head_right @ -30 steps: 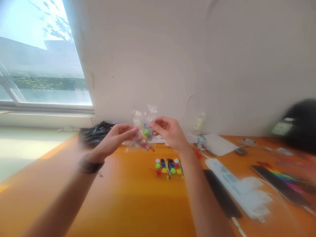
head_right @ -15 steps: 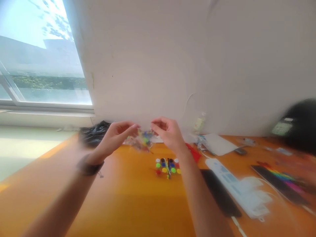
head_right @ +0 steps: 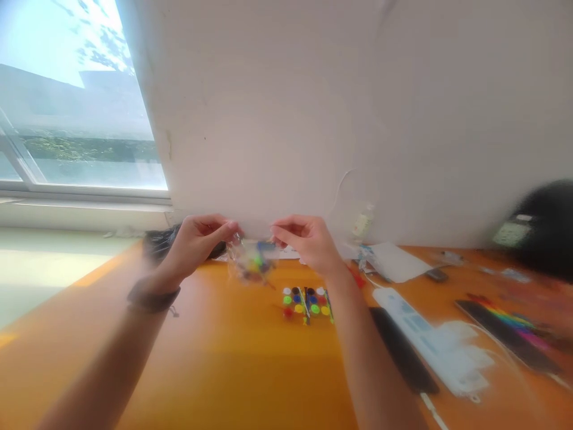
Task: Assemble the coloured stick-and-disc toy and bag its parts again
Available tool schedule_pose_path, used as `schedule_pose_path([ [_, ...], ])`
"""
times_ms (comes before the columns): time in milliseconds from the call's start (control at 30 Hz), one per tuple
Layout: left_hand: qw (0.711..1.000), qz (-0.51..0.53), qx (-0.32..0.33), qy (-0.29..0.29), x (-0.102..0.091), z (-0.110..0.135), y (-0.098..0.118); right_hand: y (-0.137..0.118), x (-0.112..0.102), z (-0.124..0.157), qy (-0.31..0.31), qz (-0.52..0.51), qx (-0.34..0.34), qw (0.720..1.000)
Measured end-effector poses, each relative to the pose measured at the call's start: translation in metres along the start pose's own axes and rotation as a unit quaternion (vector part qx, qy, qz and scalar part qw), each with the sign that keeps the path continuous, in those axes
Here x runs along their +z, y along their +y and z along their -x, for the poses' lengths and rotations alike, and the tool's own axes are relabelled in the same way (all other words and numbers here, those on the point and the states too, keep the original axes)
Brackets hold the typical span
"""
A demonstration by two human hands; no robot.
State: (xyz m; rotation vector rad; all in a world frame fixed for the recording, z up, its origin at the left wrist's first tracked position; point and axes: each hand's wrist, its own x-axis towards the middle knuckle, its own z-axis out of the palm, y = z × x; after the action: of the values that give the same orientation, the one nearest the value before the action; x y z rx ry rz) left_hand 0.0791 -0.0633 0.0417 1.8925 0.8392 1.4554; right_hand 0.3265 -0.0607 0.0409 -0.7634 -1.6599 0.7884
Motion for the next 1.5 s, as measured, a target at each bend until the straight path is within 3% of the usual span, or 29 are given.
schedule_pose_path([
  [367, 0.994, 0.093, -0.016, -0.06, -0.004, 0.006, 0.004, -0.011, 0.001, 0.005, -0.036, -0.032, -0.023, 0.999],
  [733, 0.981, 0.182, -0.016, -0.062, -0.01, 0.003, -0.005, -0.008, -0.006, 0.009, -0.089, -0.053, -0.067, 0.992],
  [833, 0.985, 0.163, 0.011, -0.055, -0.01, 0.004, -0.001, -0.009, -0.01, 0.009, -0.124, -0.017, -0.089, 0.988],
  [933, 0.996, 0.086, 0.022, -0.003, -0.007, 0.006, 0.006, -0.012, -0.012, 0.01, -0.144, 0.004, -0.092, 0.985],
  [1067, 0.997, 0.058, 0.04, 0.026, -0.001, 0.007, 0.011, -0.015, -0.006, 0.01, -0.099, -0.024, -0.094, 0.99],
  [1167, 0.998, 0.05, 0.038, 0.028, 0.003, 0.008, 0.012, -0.017, 0.001, 0.009, -0.06, -0.022, -0.058, 0.996],
  [1300, 0.999, 0.031, 0.016, 0.018, 0.007, 0.01, 0.012, -0.014, 0.009, 0.007, -0.07, 0.026, -0.002, 0.997],
  [1500, 0.998, 0.044, -0.025, -0.029, 0.011, 0.012, 0.017, -0.011, 0.014, 0.007, -0.067, 0.091, -0.007, 0.994],
])
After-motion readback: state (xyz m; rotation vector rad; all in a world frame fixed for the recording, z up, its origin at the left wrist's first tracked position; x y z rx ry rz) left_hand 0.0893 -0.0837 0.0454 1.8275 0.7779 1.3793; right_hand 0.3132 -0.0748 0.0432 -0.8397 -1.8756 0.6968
